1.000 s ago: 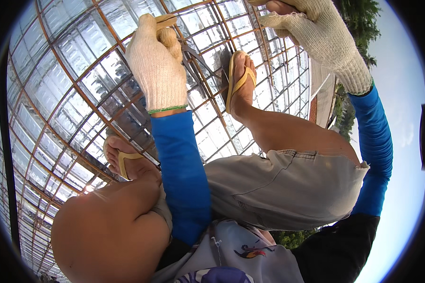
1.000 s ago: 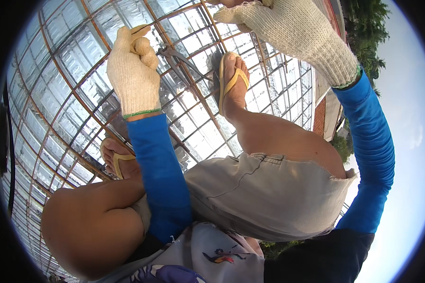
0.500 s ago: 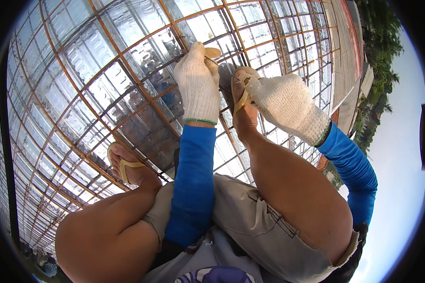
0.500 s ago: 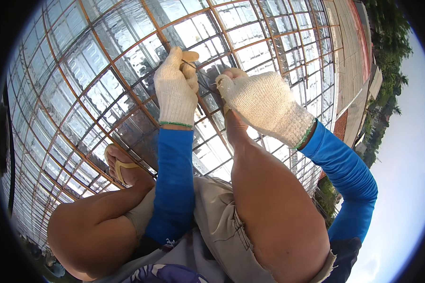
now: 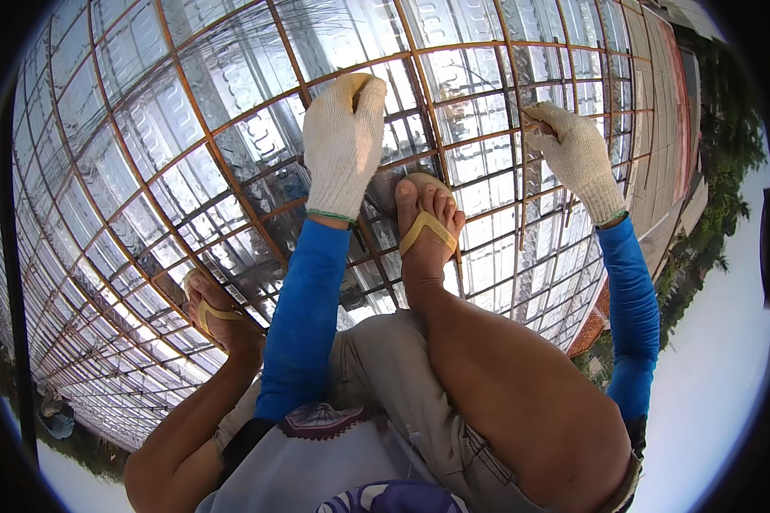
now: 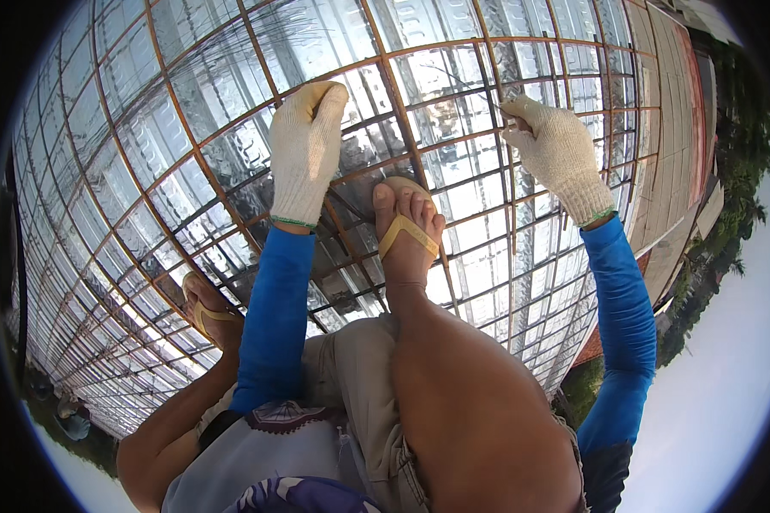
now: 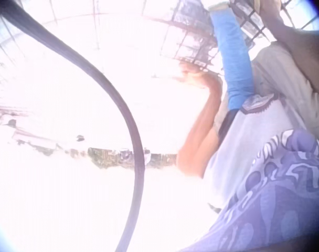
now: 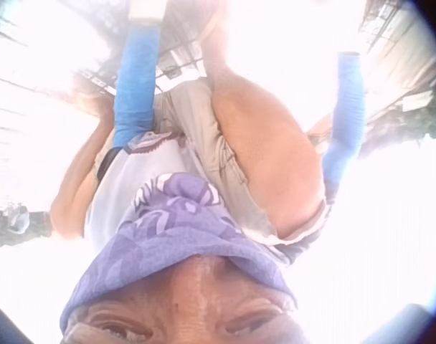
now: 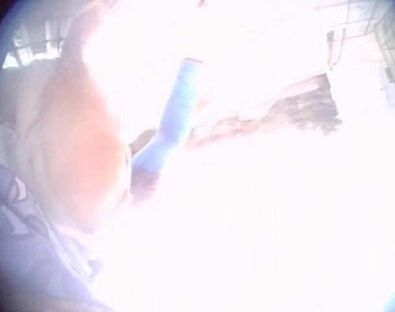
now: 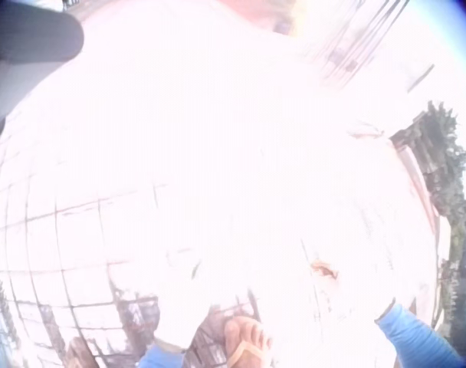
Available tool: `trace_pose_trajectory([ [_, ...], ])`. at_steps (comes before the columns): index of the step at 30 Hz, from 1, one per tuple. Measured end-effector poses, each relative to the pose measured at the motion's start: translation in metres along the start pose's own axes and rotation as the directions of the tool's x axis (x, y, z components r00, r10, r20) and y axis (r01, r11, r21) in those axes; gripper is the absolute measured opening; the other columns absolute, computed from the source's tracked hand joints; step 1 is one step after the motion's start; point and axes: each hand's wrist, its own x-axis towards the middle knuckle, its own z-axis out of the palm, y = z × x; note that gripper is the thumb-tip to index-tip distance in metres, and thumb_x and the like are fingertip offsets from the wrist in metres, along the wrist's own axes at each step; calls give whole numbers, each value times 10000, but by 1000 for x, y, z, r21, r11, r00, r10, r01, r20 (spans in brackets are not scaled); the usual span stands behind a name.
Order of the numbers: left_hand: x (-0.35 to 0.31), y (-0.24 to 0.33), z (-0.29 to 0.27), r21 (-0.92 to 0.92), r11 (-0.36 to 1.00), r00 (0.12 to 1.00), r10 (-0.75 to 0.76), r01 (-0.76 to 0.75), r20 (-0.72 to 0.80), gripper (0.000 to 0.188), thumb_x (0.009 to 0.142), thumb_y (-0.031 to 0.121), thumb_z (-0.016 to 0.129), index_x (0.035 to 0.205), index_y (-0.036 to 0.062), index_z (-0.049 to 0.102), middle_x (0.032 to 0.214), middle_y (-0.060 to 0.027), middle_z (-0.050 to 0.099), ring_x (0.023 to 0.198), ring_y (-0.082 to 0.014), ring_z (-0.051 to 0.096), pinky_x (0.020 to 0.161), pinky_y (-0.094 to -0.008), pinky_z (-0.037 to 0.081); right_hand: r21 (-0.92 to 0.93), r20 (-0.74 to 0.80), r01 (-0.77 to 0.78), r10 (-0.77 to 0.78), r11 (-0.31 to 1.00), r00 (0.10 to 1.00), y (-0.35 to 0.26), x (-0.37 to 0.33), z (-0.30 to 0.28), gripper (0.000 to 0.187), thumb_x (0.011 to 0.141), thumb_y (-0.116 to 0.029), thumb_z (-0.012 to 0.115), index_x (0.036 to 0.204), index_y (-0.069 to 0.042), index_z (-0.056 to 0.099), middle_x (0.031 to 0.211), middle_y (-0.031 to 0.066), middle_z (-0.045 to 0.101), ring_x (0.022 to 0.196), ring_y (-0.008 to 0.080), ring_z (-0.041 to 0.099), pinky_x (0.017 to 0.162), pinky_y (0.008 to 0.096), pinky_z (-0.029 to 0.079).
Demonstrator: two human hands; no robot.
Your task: The person uses pliers to tighten wire ties at intersections of a metal scaffolding grid. They repeatedly position the pliers, grip the ties, and twist to secure the joints while standing on the structure.
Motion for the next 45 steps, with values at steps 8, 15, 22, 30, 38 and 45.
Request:
trace_pose_trajectory([
  [8,20,-21,46,320,947,998,37,-20,-47,342,996,270,654,1260,82,764,1047,-157,768,901,-316,763,801,-445,603,-51,157,217,-207,975,966,10,79,21,323,950,-219,728,1258,-136,778,1081,115,809,963,303,780,889,429,623],
  [15,11,-7,68,355,927,983,-64,123,-174,354,966,258,713,1289,121,754,1102,-167,721,916,-352,746,782,-476,602,-115,171,404,-383,907,908,17,119,23,279,996,-224,700,1255,-176,789,1051,97,806,919,290,777,876,439,631],
  [22,12,-4,67,415,897,968,-46,149,-246,233,963,272,745,1144,135,798,1056,-138,692,890,-316,735,746,-458,598,-301,198,488,-447,819,872,-16,148,21,276,1005,-209,711,1267,-163,784,1028,103,806,890,276,779,844,421,632],
  [30,18,-20,69,617,783,977,64,77,-204,177,994,273,720,1019,102,762,1065,-136,691,823,-319,741,689,-433,611,-138,50,403,-400,905,915,-13,128,46,251,1019,-237,708,1229,-99,716,1011,101,793,918,239,781,814,400,628],
  [38,15,-9,75,219,971,956,-26,93,-292,146,1016,191,691,1077,62,722,855,-105,723,751,-260,751,669,-370,601,147,-9,224,-225,963,974,-25,124,49,366,1012,-370,682,1141,-39,769,901,133,783,837,242,771,757,377,609],
  [45,13,-22,62,-298,954,976,-49,-17,-212,174,1022,127,685,1150,18,727,991,-88,789,883,-167,764,757,-294,618,272,97,231,-265,934,959,-16,122,42,410,1004,-381,697,1165,-19,798,952,137,791,856,211,746,789,371,597],
])
